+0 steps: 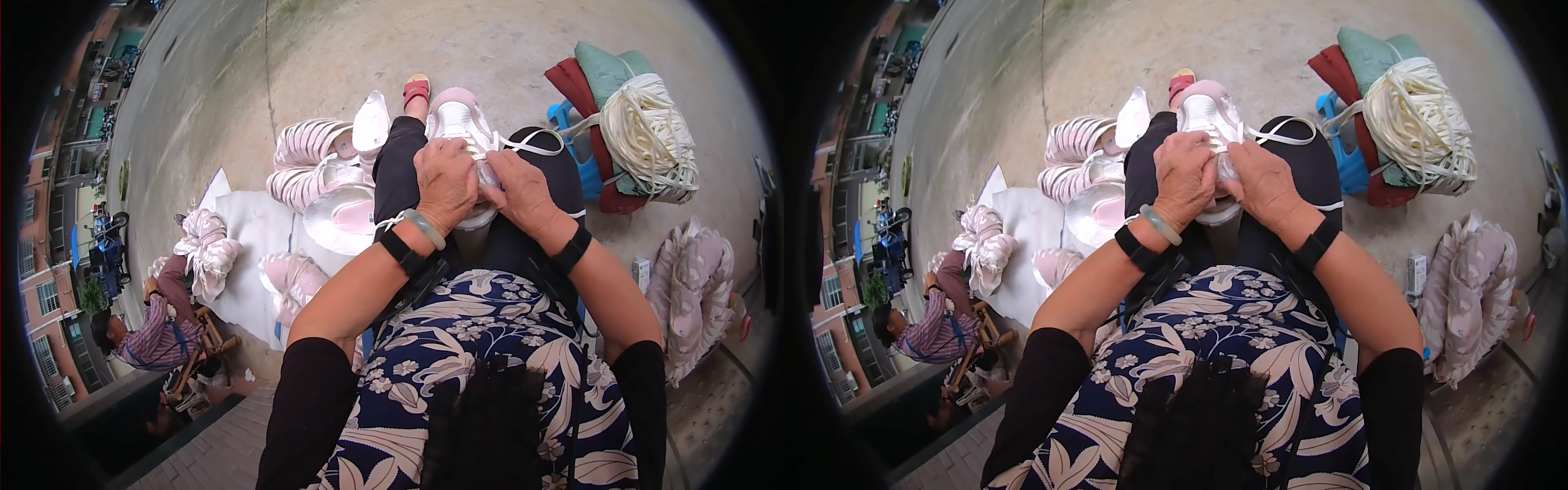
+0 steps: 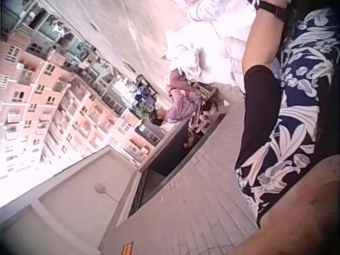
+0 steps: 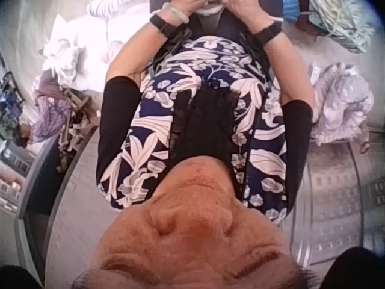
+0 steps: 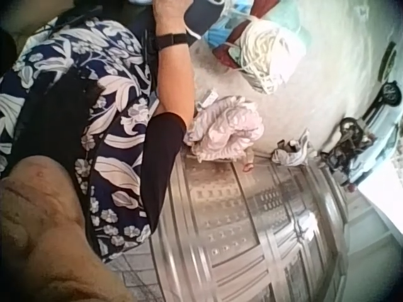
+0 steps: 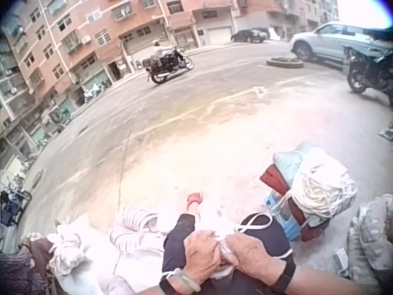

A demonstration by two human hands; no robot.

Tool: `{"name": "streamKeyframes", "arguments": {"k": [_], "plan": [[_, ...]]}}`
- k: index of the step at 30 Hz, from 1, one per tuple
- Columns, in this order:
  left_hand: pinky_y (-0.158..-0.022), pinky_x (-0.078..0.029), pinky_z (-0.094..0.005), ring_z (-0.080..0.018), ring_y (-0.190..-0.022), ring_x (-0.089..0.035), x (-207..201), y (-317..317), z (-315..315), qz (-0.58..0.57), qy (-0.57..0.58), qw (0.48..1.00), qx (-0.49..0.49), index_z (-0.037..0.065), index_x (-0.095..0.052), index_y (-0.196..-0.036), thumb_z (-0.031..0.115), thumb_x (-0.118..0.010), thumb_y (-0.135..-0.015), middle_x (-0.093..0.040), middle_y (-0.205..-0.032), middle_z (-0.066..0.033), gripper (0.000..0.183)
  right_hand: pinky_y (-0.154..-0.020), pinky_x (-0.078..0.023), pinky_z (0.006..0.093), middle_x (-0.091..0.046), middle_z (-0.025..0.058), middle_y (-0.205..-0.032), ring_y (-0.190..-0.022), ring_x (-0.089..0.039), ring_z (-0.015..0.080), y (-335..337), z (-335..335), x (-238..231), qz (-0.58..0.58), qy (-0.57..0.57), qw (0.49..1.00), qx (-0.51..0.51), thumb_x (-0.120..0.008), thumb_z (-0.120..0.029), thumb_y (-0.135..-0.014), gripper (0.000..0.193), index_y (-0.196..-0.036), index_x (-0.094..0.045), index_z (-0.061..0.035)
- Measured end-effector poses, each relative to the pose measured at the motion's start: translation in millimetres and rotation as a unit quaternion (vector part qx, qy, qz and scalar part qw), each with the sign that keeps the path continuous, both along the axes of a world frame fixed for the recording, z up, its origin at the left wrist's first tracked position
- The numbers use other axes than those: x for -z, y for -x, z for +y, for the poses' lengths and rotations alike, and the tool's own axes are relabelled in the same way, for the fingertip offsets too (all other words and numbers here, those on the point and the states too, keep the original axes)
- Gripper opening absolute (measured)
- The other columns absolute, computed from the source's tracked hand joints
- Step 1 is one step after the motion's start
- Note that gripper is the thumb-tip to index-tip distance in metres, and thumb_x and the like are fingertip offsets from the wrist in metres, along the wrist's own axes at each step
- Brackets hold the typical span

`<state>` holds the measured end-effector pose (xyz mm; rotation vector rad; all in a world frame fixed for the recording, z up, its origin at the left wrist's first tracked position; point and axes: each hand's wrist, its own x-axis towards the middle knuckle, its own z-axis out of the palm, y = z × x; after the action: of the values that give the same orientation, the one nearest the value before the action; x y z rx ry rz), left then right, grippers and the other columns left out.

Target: The recorder is threading a long white shoelace through the eyelets of a pink and white sneaker while sitting outdoors.

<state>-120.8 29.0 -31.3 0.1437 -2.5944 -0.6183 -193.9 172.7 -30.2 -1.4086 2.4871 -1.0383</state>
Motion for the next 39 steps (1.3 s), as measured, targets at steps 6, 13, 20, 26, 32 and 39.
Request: {"name": "streamKeyframes", "arguments": {"k": [6,13,20,26,32,39], "plan": [[-0.084,-0.037,-0.0400,-0.0281,-0.096,-0.052,2,2,1,-0.009,-0.004,1.000,0.004,0.006,-0.063,-0.071,0.012,-0.061,-0.068,-0.061,-0.098,-0.0071,0.007,-0.069,-0.047,0.0417,-0.054,0.0172,-0.088,-0.082,-0.056,0.0348,-2,2,4,-0.017,-0.007,1.000,0.013,-0.067,-0.014,-0.069,0.037,-0.100,-0.048,-0.0024],[-0.085,-0.036,-0.0403,-0.0275,-0.099,-0.052,2,3,3,-0.024,-0.023,0.999,-0.010,0.009,-0.065,-0.074,0.012,-0.063,-0.066,-0.062,-0.099,-0.0055,0.008,-0.071,-0.046,0.0437,-0.055,0.0197,-0.084,-0.081,-0.057,0.0359,12,4,-3,-0.132,-0.021,0.991,0.005,-0.061,-0.018,-0.073,0.025,-0.089,-0.053,-0.0008],[-0.085,-0.035,-0.0393,-0.0266,-0.099,-0.052,8,2,1,-0.028,-0.060,0.998,-0.004,0.009,-0.066,-0.074,0.011,-0.064,-0.066,-0.062,-0.099,-0.0044,0.009,-0.070,-0.048,0.0437,-0.058,0.0204,-0.083,-0.078,-0.060,0.0367,6,-7,-4,-0.058,-0.077,0.995,0.024,-0.058,-0.021,-0.075,0.022,-0.085,-0.058,-0.0009],[-0.081,-0.036,-0.0396,-0.0268,-0.095,-0.052,8,9,8,-0.011,-0.022,0.999,-0.022,0.009,-0.064,-0.072,0.013,-0.066,-0.065,-0.061,-0.091,-0.0040,0.008,-0.069,-0.049,0.0438,-0.060,0.0202,-0.080,-0.074,-0.061,0.0359,2,-14,-3,-0.029,-0.082,0.995,0.049,-0.055,-0.018,-0.076,0.018,-0.080,-0.061,-0.0017],[-0.084,-0.033,-0.0425,-0.0283,-0.098,-0.050,-1,11,15,-0.060,0.003,0.997,-0.041,0.008,-0.062,-0.069,0.011,-0.063,-0.067,-0.059,-0.098,-0.0048,0.004,-0.068,-0.049,0.0443,-0.060,0.0206,-0.081,-0.074,-0.061,0.0363,0,-9,0,-0.043,-0.053,0.995,0.067,-0.053,-0.015,-0.075,0.017,-0.084,-0.060,-0.0024],[-0.088,-0.033,-0.0440,-0.0312,-0.103,-0.048,-43,-32,-10,-0.045,0.057,0.996,0.058,0.004,-0.056,-0.078,0.004,-0.058,-0.069,-0.056,-0.107,-0.0116,0.009,-0.068,-0.049,0.0445,-0.058,0.0202,-0.082,-0.074,-0.060,0.0367,-4,0,-4,-0.056,-0.043,0.995,0.067,-0.053,-0.014,-0.077,0.024,-0.098,-0.055,-0.0049]]}}
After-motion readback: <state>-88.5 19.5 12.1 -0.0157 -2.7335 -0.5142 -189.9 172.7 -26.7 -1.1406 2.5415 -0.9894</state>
